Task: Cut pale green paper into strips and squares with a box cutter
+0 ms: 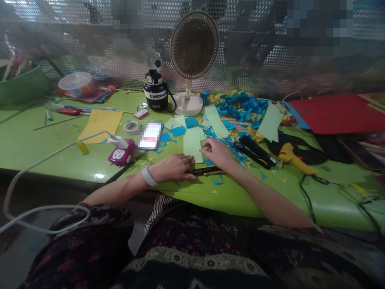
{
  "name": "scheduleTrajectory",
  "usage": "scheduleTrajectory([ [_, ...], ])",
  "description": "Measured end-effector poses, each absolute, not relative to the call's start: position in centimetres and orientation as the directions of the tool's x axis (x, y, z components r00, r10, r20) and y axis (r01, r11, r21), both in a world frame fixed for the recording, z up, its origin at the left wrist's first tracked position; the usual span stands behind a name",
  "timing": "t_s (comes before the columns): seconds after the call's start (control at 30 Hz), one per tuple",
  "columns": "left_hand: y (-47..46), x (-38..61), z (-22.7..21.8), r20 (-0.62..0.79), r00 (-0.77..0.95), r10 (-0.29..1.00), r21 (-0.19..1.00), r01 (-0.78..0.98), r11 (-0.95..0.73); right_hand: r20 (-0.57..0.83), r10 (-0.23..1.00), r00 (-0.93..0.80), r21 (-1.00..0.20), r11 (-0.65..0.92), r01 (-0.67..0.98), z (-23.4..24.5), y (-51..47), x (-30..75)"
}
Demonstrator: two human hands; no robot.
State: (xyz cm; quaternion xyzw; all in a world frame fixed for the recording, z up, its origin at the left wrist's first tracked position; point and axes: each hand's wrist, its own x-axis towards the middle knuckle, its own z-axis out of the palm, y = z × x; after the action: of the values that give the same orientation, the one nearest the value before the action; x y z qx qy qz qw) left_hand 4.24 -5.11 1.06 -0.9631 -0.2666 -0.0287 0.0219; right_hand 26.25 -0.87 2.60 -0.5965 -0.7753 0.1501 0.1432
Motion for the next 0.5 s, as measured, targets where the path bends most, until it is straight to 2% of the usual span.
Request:
scheduleTrajectory([
  [0.2,-5.2,4.2,1.1,0.040,0.852,0.522,-0.048,0.524,-0.851,-0.141,0.909,-0.393,-0.366,0.321,0.873,2.8,-3.1,26.3],
  [0.37,-5.3,4.0,0.8,0.036,0.844,0.535,-0.038,0.536,-0.844,-0.082,0.899,-0.430,-0.455,0.350,0.819,2.1,-4.7,27.8],
  [0.5,-5.3,3.9,0.5,0.045,0.837,0.546,-0.014,0.547,-0.837,-0.106,0.906,-0.411,-0.508,0.306,0.805,2.7,-4.9,28.3],
])
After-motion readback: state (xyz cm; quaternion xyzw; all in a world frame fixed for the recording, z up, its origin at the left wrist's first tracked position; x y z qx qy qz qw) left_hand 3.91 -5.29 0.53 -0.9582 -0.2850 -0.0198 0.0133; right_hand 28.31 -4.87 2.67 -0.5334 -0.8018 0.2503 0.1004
